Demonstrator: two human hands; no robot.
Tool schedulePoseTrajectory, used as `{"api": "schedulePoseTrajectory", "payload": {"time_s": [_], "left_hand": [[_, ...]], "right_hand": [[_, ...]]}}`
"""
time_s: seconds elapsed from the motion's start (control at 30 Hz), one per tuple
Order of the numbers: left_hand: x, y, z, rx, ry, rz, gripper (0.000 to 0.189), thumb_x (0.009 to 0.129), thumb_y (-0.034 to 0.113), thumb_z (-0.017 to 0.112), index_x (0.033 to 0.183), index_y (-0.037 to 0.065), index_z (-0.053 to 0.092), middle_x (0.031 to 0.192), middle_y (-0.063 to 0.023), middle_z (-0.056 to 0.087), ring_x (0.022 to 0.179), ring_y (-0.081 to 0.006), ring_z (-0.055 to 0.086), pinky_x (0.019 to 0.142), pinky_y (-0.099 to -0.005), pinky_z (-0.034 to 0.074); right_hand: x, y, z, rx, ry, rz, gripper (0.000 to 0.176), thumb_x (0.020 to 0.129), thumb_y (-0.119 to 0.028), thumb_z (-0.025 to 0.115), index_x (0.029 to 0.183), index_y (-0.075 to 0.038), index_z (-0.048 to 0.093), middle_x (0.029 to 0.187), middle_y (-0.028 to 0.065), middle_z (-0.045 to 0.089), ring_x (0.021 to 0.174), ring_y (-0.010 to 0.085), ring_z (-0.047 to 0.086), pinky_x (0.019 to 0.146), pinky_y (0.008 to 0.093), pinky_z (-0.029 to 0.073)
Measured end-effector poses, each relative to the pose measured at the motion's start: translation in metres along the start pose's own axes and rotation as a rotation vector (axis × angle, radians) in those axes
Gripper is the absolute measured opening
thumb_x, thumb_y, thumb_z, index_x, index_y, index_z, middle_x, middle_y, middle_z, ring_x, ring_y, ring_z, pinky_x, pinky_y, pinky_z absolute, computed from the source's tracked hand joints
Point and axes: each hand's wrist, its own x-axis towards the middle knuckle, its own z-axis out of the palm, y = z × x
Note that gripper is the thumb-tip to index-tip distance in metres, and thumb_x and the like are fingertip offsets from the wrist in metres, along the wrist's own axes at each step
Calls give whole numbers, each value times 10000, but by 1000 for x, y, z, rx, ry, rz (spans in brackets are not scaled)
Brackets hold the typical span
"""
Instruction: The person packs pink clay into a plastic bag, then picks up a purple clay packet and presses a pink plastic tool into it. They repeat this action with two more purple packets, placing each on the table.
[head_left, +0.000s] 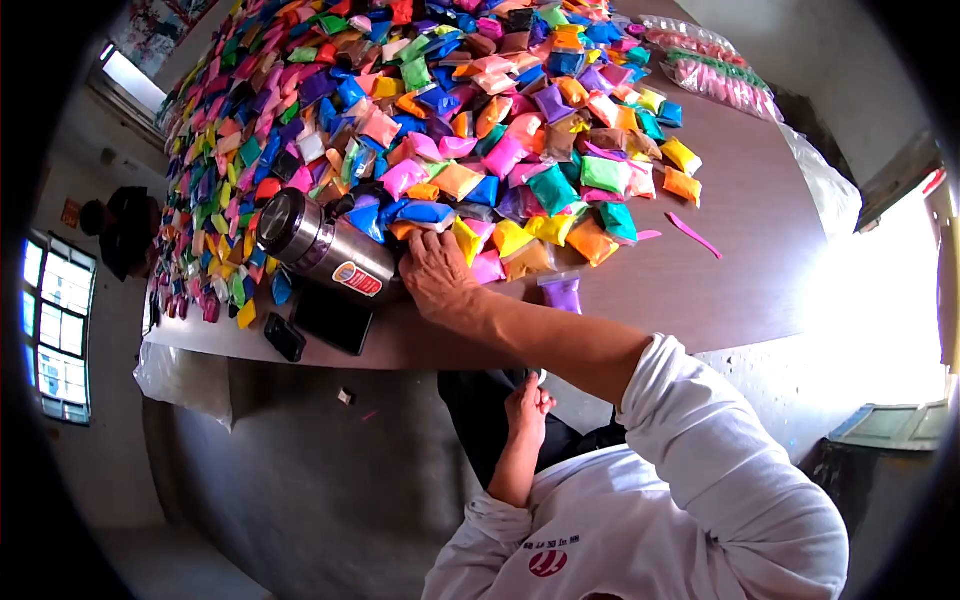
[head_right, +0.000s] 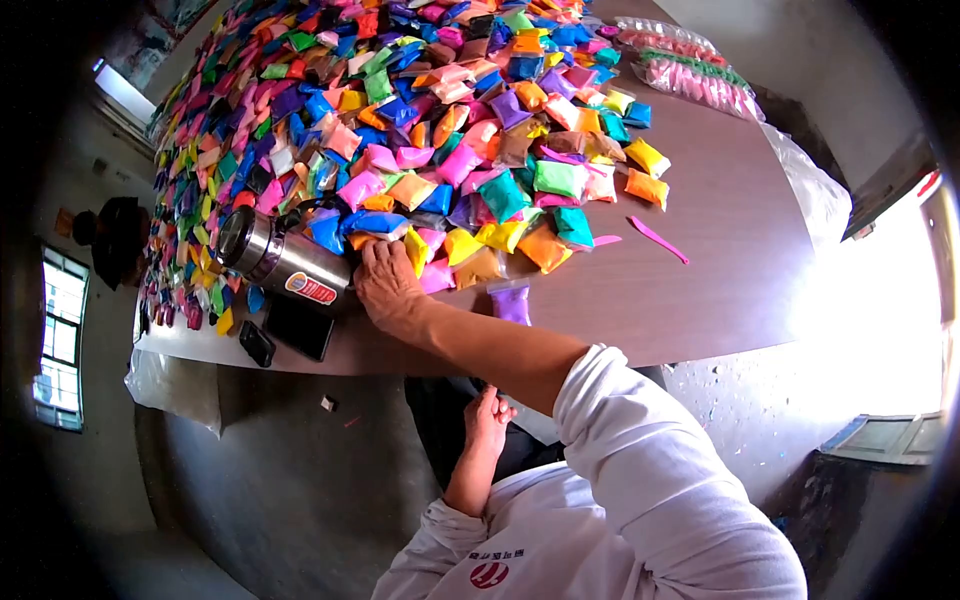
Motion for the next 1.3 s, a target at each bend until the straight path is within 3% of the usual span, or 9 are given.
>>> {"api": "schedulePoseTrajectory", "payload": {"time_s": [0.33, 0.63, 0.73, 0.83, 0.87, 0.9, 0.97, 1.17, 1.3], "left_hand": [[1, 0, 1, 45, -9, -11, 457, 931, 260, 618, 575, 151, 354, 526, 11, 366, 475, -123, 382, 564, -290, 418], [4, -2, -2, 81, 40, -38, 472, 935, 267, 604, 567, 148, 334, 535, 3, 366, 473, -128, 375, 574, -302, 421], [6, -4, -5, 115, 23, -3, 469, 939, 261, 598, 567, 141, 338, 538, -1, 358, 475, -128, 371, 580, -307, 426], [14, -10, -11, 97, -5, 34, 440, 950, 252, 587, 585, 119, 382, 549, 1, 341, 483, -118, 354, 590, -327, 453], [12, -10, -11, 124, -19, 51, 439, 950, 262, 591, 590, 114, 390, 555, 1, 340, 486, -118, 355, 591, -328, 456], [11, -9, -10, 151, -37, 67, 438, 950, 272, 595, 595, 109, 398, 561, 1, 339, 490, -117, 356, 592, -328, 459], [20, -16, -13, 168, -8, 41, 441, 943, 302, 613, 601, 103, 418, 573, 3, 335, 492, -118, 356, 593, -325, 463], [25, -22, -2, 279, 28, -79, 390, 867, 360, 710, 672, 106, 488, 565, 2, 357, 478, -127, 403, 508, -287, 409], [11, -15, 17, 499, 60, -151, 324, 835, 384, 725, 804, 121, 538, 605, 5, 443, 556, -123, 498, 521, -251, 429]], "right_hand": [[1, 7, 20, -99, 144, -47, 295, 871, -206, 490, 1084, -30, 596, 1002, 139, 646, 961, 284, 581, 820, 435, 392], [-4, 22, -22, 382, 117, 71, 236, 821, -206, 559, 996, -60, 623, 892, 129, 672, 936, 288, 620, 764, 411, 462], [-34, 52, -55, 803, 198, 233, 195, 728, -191, 628, 879, -72, 662, 749, 181, 640, 720, 376, 633, 688, 483, 508], [-88, 107, -98, 1308, -45, 495, 229, 772, -86, 633, 985, -11, 674, 760, 96, 668, 612, 190, 640, 634, 323, 531], [-109, 133, -85, 1288, 35, 393, 221, 783, -69, 639, 995, -10, 664, 770, 42, 647, 610, 137, 608, 606, 288, 515], [-127, 156, -112, 1529, -202, 658, 207, 785, -75, 646, 984, -18, 663, 782, 34, 637, 640, 103, 584, 607, 232, 493], [-170, 191, -107, 1642, 24, 740, 195, 767, -101, 663, 945, -21, 663, 755, 10, 610, 676, 89, 576, 585, 211, 465], [-267, 258, -128, 1512, 103, 1027, 209, 774, -144, 666, 944, -22, 661, 821, 47, 625, 727, 118, 584, 661, 235, 495], [-270, 266, -138, 1088, -131, 872, 220, 843, -196, 642, 1001, -44, 660, 897, 94, 637, 772, 159, 613, 686, 264, 506]]}}
